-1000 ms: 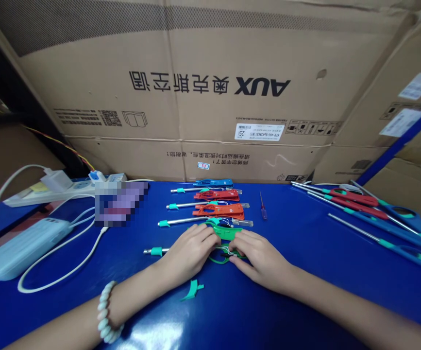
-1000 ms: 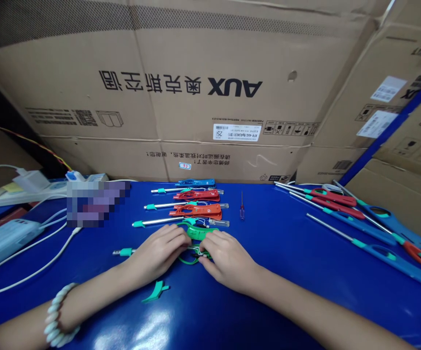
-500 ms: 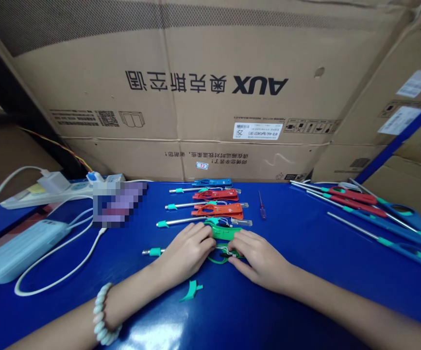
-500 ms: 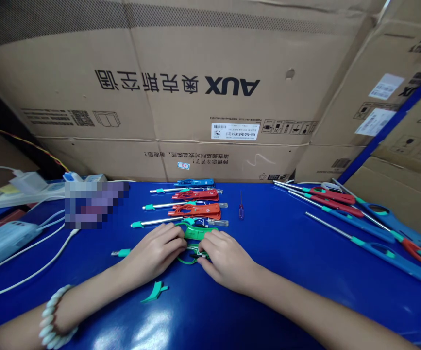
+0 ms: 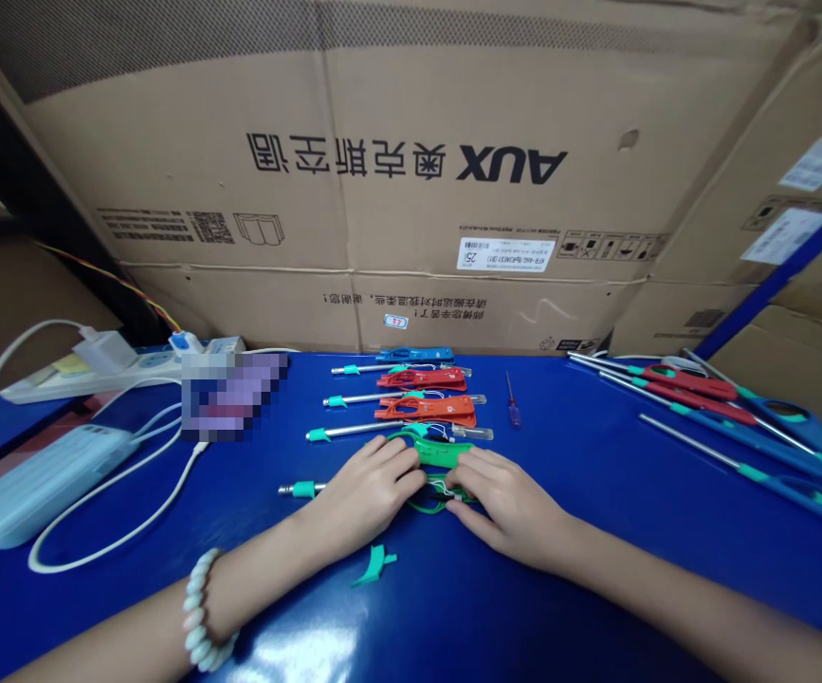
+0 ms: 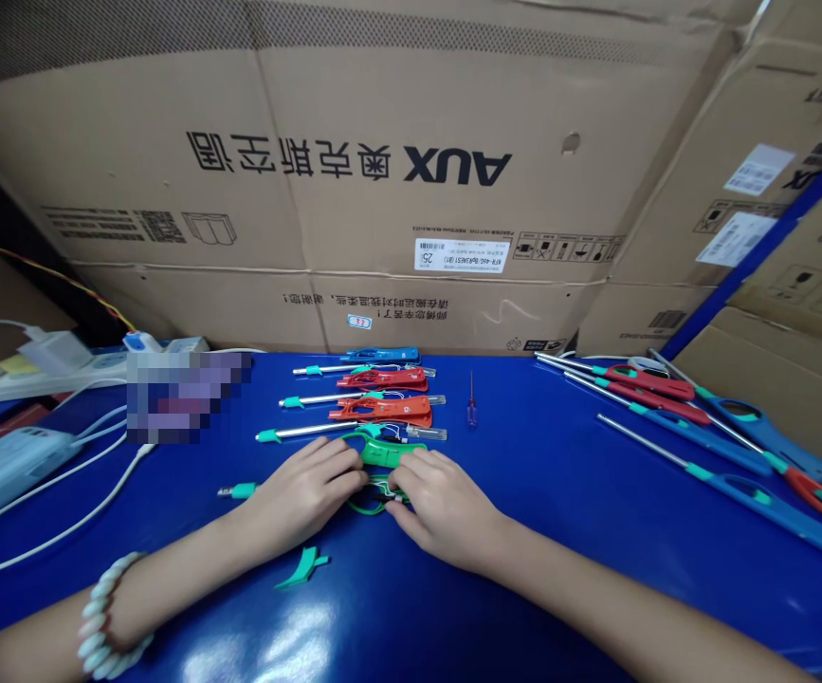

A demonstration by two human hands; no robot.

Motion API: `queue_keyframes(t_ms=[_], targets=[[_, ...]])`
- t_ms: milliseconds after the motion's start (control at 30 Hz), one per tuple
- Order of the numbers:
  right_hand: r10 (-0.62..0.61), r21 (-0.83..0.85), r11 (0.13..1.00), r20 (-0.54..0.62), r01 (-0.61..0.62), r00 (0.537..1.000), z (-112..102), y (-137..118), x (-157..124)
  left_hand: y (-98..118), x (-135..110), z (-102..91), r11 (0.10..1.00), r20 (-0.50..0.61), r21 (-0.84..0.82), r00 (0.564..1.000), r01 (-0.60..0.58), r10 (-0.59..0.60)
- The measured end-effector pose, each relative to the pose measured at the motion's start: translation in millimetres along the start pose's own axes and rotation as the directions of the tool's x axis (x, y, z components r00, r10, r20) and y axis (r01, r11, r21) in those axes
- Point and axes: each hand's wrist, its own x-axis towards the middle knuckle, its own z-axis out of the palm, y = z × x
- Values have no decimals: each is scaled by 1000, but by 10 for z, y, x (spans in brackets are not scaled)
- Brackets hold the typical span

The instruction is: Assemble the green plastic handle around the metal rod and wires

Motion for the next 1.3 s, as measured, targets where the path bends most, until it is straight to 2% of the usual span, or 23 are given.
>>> queue_keyframes(t_ms=[300,700,1067,1300], targets=[[0,6,1000,-2,0,1000,11,3,-13,8,37,13,990,40,-111,995,91,-87],[24,49,998,-2,-24,1000,27,0,-19,6,11,-2,989,83,-125,994,80,-70],[13,23,1000,22,-13,1000,16,5,-13,5,14,6,991,95,-115,994,68,-57],[0,-4,1000,38,1,999,7,-4,2,19,35,24,991,188,-98,980,91,-72]])
